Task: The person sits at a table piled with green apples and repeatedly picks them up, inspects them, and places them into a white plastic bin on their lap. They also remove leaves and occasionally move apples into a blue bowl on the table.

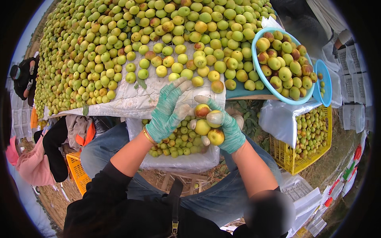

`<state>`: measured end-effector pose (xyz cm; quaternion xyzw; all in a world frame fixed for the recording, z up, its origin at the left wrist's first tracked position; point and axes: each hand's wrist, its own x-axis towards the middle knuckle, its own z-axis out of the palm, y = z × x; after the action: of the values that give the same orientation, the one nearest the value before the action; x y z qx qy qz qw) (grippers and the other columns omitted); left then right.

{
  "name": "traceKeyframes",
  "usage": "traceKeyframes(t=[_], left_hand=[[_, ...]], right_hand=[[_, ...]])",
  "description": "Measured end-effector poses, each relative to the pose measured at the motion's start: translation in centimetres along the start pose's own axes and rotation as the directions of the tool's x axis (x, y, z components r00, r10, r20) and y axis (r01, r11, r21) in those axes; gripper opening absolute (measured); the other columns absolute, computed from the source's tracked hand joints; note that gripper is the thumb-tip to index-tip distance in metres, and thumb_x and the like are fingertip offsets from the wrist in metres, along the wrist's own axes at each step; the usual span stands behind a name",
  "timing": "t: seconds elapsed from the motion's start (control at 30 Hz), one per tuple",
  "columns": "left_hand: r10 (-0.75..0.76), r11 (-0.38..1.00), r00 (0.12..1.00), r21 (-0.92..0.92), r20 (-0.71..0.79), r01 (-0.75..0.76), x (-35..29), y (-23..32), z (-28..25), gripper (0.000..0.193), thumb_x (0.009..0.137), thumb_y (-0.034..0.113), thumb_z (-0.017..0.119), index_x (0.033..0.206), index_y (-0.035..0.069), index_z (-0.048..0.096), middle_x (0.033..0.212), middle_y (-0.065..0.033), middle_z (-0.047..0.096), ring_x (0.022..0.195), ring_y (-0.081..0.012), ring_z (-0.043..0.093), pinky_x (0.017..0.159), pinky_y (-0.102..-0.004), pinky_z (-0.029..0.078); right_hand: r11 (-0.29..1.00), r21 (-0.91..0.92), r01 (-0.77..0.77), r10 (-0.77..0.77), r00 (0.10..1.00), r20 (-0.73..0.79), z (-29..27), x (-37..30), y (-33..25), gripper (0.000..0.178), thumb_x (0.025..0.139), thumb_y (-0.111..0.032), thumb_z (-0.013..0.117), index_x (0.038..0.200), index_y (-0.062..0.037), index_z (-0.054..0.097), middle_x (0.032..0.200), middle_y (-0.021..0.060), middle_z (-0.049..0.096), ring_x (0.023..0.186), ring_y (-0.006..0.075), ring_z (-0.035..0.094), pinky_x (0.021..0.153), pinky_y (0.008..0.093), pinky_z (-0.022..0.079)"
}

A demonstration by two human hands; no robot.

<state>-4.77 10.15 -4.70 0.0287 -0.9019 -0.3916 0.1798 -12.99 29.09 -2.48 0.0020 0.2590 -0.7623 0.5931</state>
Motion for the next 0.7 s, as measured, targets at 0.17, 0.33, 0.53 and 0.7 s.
traceKeyframes(t=[0.17, 0.33, 0.53, 0.7], left_hand=[[-0.427, 0.754, 0.895, 0.598, 0.133, 0.271, 7.8, -4.6, -0.5, 0.068, 0.075, 0.039, 0.074, 0.131, 0.012, 0.048, 0.139, -0.0199, 0.040, 0.128, -0.0367, 0.038, 0.104, -0.0465, 0.036], [-0.413, 0.771, 0.821, 0.632, 0.396, 0.083, 8.4, -6.0, -0.6, 0.070, 0.069, 0.039, 0.077, 0.129, 0.014, 0.050, 0.140, -0.0243, 0.036, 0.123, -0.0419, 0.043, 0.101, -0.0456, 0.041], [-0.360, 0.830, 0.835, 0.551, 0.417, 0.083, 2.1, -4.4, -1.9, 0.064, 0.069, 0.034, 0.075, 0.127, 0.017, 0.053, 0.135, -0.0273, 0.040, 0.118, -0.0424, 0.047, 0.098, -0.0464, 0.043], [-0.402, 0.878, 0.827, 0.421, 0.392, 0.227, -3.5, -4.0, -3.2, 0.061, 0.076, 0.037, 0.074, 0.127, 0.012, 0.051, 0.127, -0.0245, 0.043, 0.117, -0.0424, 0.047, 0.098, -0.0445, 0.043]], right_hand=[[1.000, -0.005, -0.001, 0.001, 0.999, -0.052, -0.2, 0.8, -0.5, 0.066, 0.082, -0.033, 0.063, 0.138, -0.0077, 0.037, 0.122, 0.0175, 0.050, 0.098, 0.0262, 0.060, 0.050, 0.0282, 0.057], [0.999, -0.034, -0.009, 0.005, 0.995, -0.102, -0.1, 1.2, -0.7, 0.066, 0.079, -0.027, 0.064, 0.136, -0.0056, 0.038, 0.122, 0.0225, 0.051, 0.097, 0.0306, 0.059, 0.045, 0.0306, 0.056], [0.994, -0.104, -0.026, 0.008, 0.985, -0.173, -0.1, 1.6, -1.2, 0.060, 0.077, -0.026, 0.065, 0.132, -0.0108, 0.044, 0.118, 0.0132, 0.055, 0.095, 0.0245, 0.062, 0.051, 0.0303, 0.056], [0.991, -0.124, -0.052, 0.036, 0.990, -0.133, -0.1, 1.7, -1.0, 0.061, 0.077, -0.025, 0.064, 0.133, -0.0110, 0.043, 0.118, 0.0126, 0.055, 0.096, 0.0240, 0.062, 0.052, 0.0301, 0.056]])
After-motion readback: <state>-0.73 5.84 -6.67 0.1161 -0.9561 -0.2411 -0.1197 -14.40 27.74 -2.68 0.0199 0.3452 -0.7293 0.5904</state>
